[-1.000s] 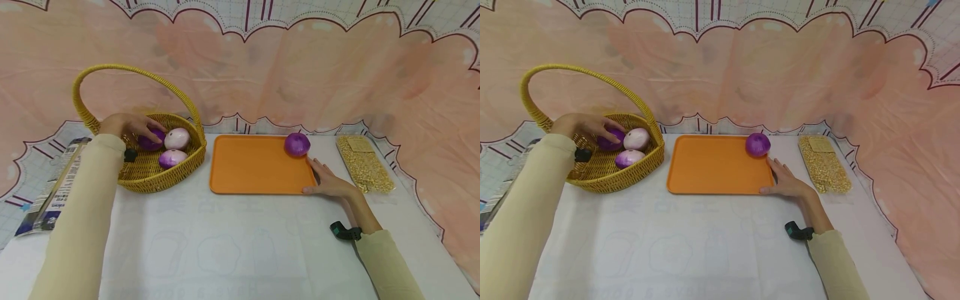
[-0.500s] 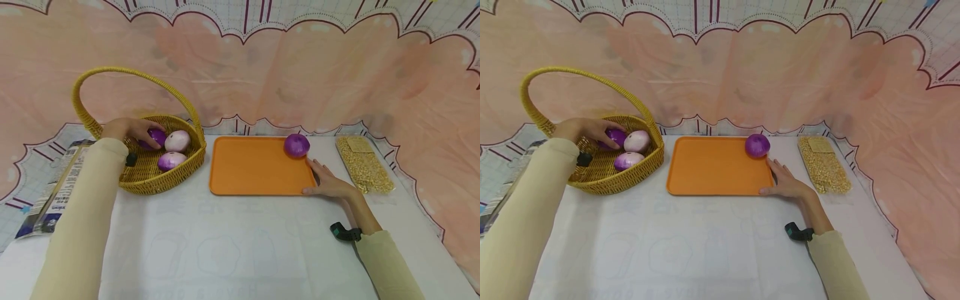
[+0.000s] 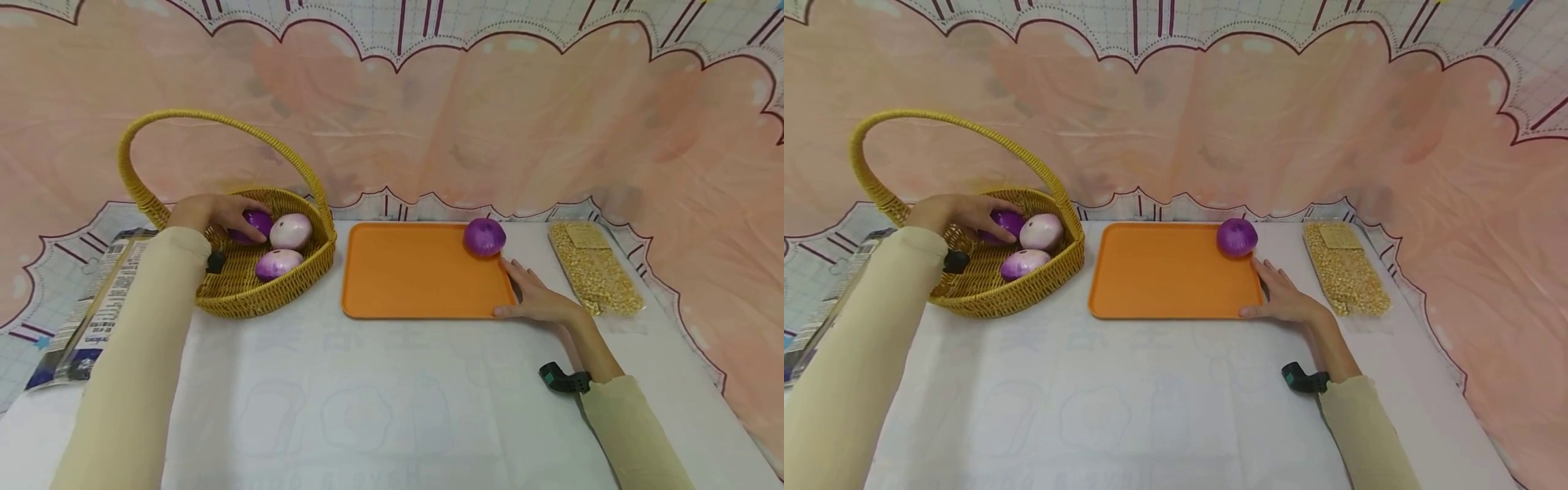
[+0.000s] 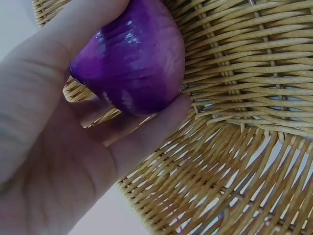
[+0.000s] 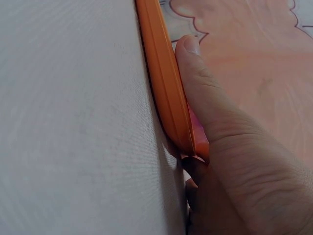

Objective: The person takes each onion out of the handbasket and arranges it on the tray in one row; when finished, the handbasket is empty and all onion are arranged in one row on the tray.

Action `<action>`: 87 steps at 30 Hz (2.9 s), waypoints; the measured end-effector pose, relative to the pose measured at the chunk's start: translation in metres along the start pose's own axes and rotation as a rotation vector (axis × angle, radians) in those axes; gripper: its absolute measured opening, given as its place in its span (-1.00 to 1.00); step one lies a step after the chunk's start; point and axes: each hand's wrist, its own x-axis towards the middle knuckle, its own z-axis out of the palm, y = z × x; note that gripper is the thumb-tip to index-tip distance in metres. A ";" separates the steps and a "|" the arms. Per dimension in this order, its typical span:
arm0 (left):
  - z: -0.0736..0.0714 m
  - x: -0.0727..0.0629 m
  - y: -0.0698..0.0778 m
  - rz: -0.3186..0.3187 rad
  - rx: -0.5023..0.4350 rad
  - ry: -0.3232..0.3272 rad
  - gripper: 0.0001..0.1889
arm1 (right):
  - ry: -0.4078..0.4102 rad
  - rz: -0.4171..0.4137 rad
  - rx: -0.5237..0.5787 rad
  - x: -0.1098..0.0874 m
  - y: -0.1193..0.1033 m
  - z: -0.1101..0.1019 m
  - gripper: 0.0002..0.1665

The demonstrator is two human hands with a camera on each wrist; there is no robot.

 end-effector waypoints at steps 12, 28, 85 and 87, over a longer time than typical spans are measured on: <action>-0.005 0.005 -0.002 0.298 0.318 0.433 -0.41 | 0.002 0.005 -0.008 -0.001 0.001 -0.003 0.34; 0.006 -0.012 0.010 0.406 -0.095 0.796 -0.33 | 0.001 0.002 -0.032 0.003 0.001 0.000 0.35; 0.135 -0.038 0.150 0.727 -0.245 0.561 -0.26 | -0.006 -0.008 -0.016 0.002 0.001 -0.001 0.35; 0.136 -0.031 0.158 0.728 -0.241 0.572 -0.25 | -0.005 -0.011 -0.018 0.002 0.001 -0.001 0.36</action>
